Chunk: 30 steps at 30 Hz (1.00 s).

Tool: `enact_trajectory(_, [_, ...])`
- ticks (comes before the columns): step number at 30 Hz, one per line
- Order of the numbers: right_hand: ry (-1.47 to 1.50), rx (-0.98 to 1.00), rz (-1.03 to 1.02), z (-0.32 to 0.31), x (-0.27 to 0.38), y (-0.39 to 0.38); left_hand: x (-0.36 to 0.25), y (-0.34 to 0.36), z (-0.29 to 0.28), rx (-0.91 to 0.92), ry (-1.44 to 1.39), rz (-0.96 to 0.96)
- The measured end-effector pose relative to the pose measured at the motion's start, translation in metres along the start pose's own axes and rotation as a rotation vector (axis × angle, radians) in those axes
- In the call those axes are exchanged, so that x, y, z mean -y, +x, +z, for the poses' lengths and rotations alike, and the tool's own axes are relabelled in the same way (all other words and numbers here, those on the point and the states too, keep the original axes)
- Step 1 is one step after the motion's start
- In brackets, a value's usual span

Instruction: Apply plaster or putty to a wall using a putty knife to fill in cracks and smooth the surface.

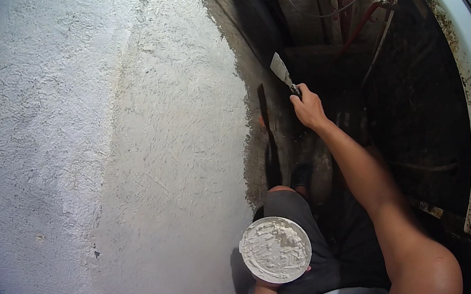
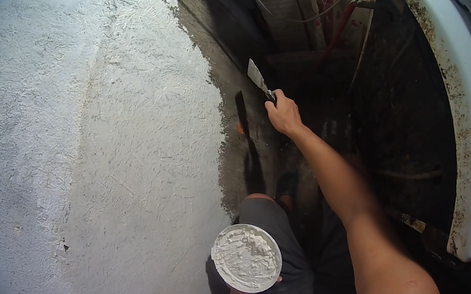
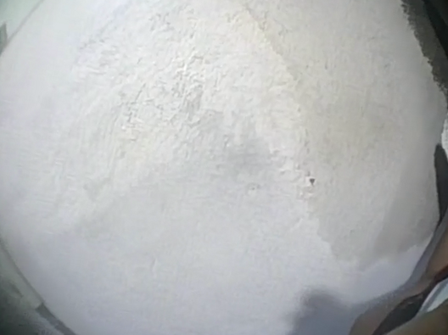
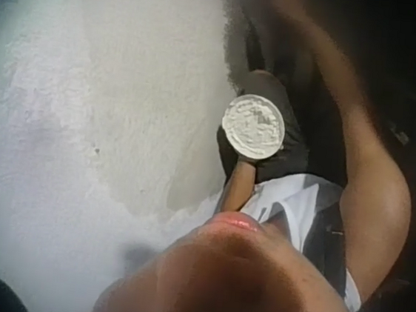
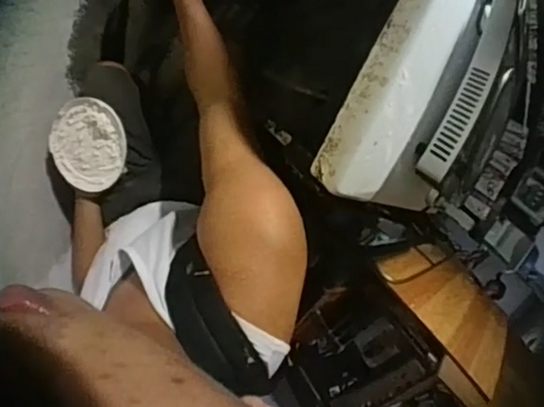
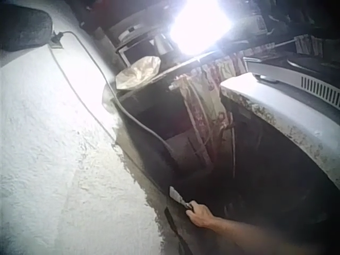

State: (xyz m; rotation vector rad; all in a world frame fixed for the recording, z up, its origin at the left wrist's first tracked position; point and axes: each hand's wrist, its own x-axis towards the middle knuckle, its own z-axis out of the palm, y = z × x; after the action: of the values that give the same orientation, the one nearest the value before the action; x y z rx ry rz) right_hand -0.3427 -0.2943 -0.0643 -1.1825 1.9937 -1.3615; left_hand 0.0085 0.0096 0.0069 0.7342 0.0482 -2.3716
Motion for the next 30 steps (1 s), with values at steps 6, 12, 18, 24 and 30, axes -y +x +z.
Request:
enact_trajectory(6, [0.037, 0.144, -0.230, 0.017, 0.004, -0.010, -0.002, -0.004, -0.020, -0.057, 0.388, 0.103])
enact_trajectory(12, [-0.053, 0.300, -0.303, 0.022, 0.021, 0.015, -0.007, -0.008, -0.047, -0.032, -0.036, 0.056])
enact_trajectory(18, [-0.045, 0.265, -0.304, 0.039, 0.029, 0.047, -0.006, -0.007, -0.041, -0.015, -0.153, 0.062])
enact_trajectory(24, [-0.067, 0.282, -0.368, 0.073, 0.032, 0.058, -0.003, -0.005, -0.036, -0.013, -0.219, 0.082])
enact_trajectory(30, [-0.043, 0.439, -0.230, 0.076, 0.031, 0.046, -0.001, -0.004, -0.031, 0.005, -0.265, 0.098])
